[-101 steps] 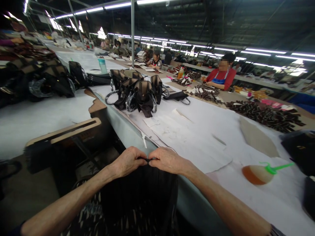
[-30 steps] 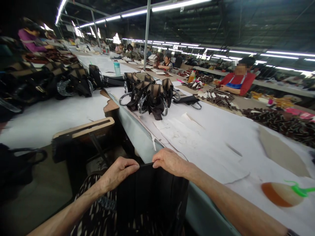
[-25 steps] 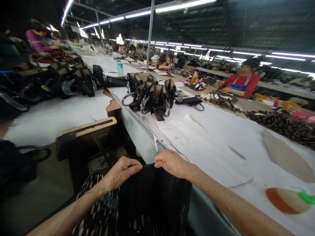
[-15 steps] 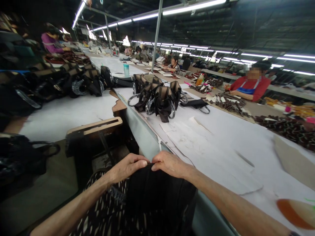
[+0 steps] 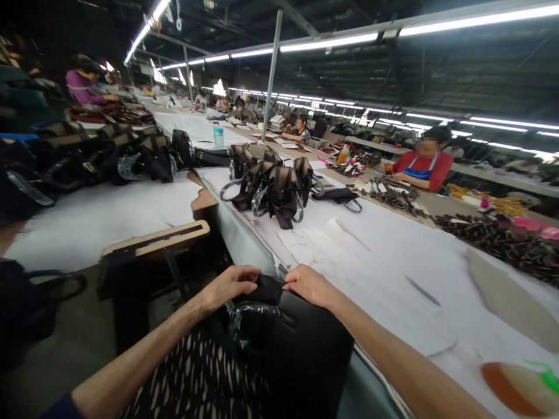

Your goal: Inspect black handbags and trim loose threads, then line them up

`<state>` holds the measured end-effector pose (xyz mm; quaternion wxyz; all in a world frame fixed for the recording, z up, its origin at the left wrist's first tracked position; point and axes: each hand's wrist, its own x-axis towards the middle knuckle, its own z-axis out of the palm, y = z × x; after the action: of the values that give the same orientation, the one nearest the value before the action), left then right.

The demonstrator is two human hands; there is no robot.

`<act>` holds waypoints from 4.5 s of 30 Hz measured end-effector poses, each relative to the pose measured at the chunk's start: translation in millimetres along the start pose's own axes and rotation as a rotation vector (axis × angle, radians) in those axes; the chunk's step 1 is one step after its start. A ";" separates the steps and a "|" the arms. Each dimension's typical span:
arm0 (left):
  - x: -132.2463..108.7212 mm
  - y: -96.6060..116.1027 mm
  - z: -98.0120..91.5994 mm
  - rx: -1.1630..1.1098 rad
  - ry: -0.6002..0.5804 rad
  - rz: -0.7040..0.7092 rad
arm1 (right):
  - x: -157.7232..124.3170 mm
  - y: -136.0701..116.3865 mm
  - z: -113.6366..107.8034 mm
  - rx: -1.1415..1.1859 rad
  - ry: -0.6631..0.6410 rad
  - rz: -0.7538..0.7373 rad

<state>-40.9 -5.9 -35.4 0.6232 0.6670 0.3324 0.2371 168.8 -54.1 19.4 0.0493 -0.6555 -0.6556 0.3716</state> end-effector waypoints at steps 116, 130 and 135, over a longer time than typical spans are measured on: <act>-65.5 98.8 32.1 0.928 -0.058 0.028 | -87.0 -53.6 -23.1 -0.442 0.102 -0.156; -43.7 87.3 27.4 1.171 -0.005 -0.015 | -80.4 -51.5 16.1 -0.025 0.212 -0.057; -43.6 82.6 28.0 1.204 0.023 0.039 | -84.9 -66.8 25.0 -0.202 0.303 0.029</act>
<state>-37.3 -57.1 47.5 0.1280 0.9060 0.4026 0.0258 111.6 -131.7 74.2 0.0762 -0.7150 -0.6652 0.2014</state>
